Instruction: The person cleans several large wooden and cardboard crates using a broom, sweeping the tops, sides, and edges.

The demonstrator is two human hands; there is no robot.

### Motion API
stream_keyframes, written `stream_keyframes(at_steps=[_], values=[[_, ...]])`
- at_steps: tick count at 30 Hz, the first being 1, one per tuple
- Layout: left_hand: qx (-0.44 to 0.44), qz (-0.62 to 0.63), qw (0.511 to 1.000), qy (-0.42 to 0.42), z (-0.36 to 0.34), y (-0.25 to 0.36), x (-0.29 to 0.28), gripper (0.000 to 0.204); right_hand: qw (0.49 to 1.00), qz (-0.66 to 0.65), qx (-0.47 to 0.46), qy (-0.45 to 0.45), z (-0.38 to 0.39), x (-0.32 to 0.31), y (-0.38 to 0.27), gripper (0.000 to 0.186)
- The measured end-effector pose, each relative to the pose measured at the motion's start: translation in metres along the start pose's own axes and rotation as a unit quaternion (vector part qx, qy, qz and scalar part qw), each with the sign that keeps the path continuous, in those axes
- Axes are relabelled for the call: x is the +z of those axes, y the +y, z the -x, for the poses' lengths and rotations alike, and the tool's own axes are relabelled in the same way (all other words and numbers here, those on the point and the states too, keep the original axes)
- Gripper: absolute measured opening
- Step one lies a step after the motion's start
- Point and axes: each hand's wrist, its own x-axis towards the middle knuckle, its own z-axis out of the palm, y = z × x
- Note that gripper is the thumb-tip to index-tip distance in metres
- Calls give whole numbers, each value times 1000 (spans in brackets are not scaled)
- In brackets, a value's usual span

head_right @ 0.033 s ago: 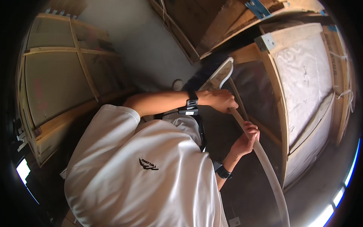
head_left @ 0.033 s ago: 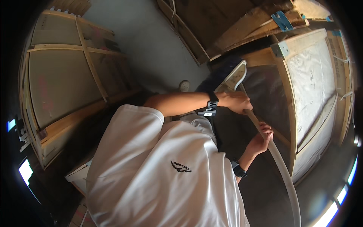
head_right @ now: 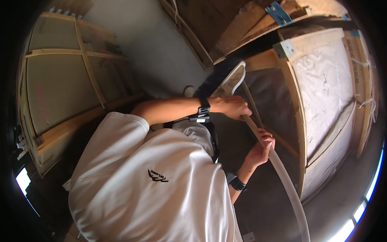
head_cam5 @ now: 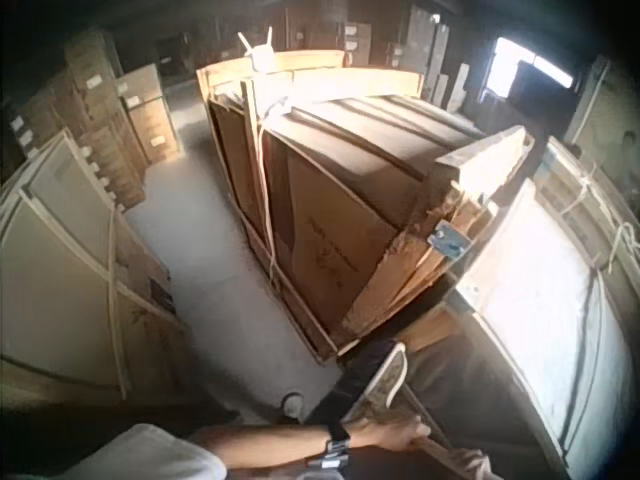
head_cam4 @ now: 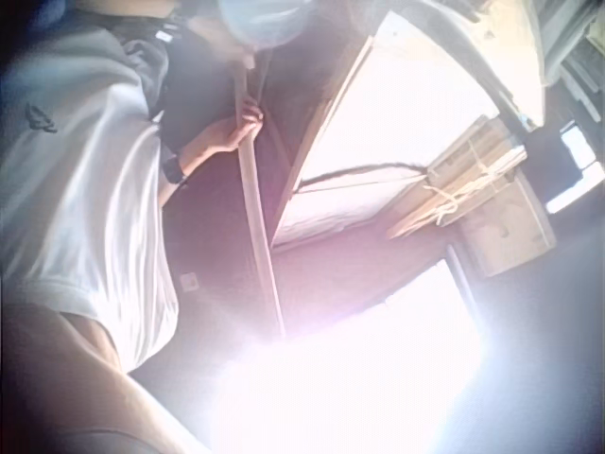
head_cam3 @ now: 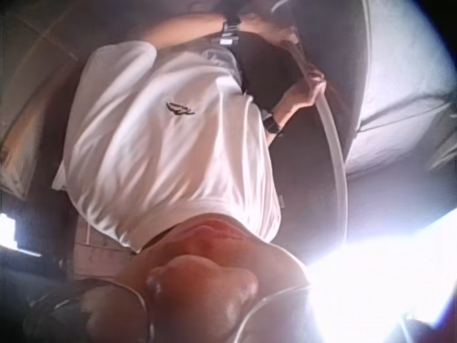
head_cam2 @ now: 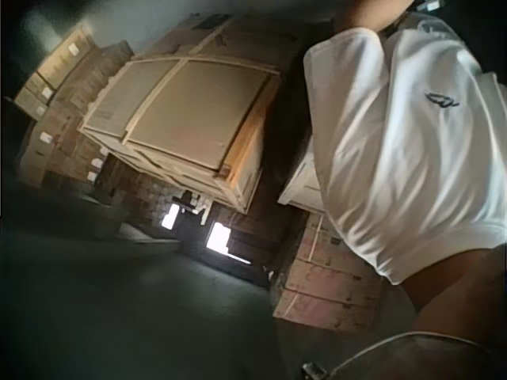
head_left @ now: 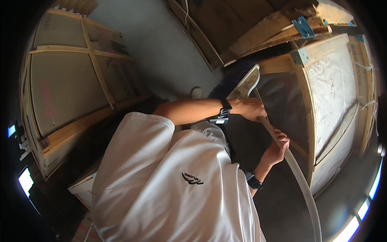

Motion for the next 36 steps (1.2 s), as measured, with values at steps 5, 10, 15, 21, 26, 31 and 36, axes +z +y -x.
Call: stream_keyframes(at_steps=[5,10,15,21,26,31,36], values=[[-49,-51,997,11,30,-28,-11,18,995,23,34,-90,-4,-12,11,35],[-94,-58,993,28,46,-23,-8,16,985,85,30,-149,1,-8,18,43],[-179,-102,978,-12,74,-9,-9,17,974,58,64,-210,-5,-25,31,52],[-204,-159,966,19,81,3,-35,10,969,20,23,-245,-19,-4,24,55],[-168,-141,972,83,69,-16,-25,12,969,7,-120,-214,-24,-20,-14,46],[-158,-111,978,77,64,-35,-26,16,962,-19,-110,-248,-29,-23,-33,35],[-141,-94,980,105,80,-59,-36,17,972,46,-74,-217,-42,4,-6,30]])
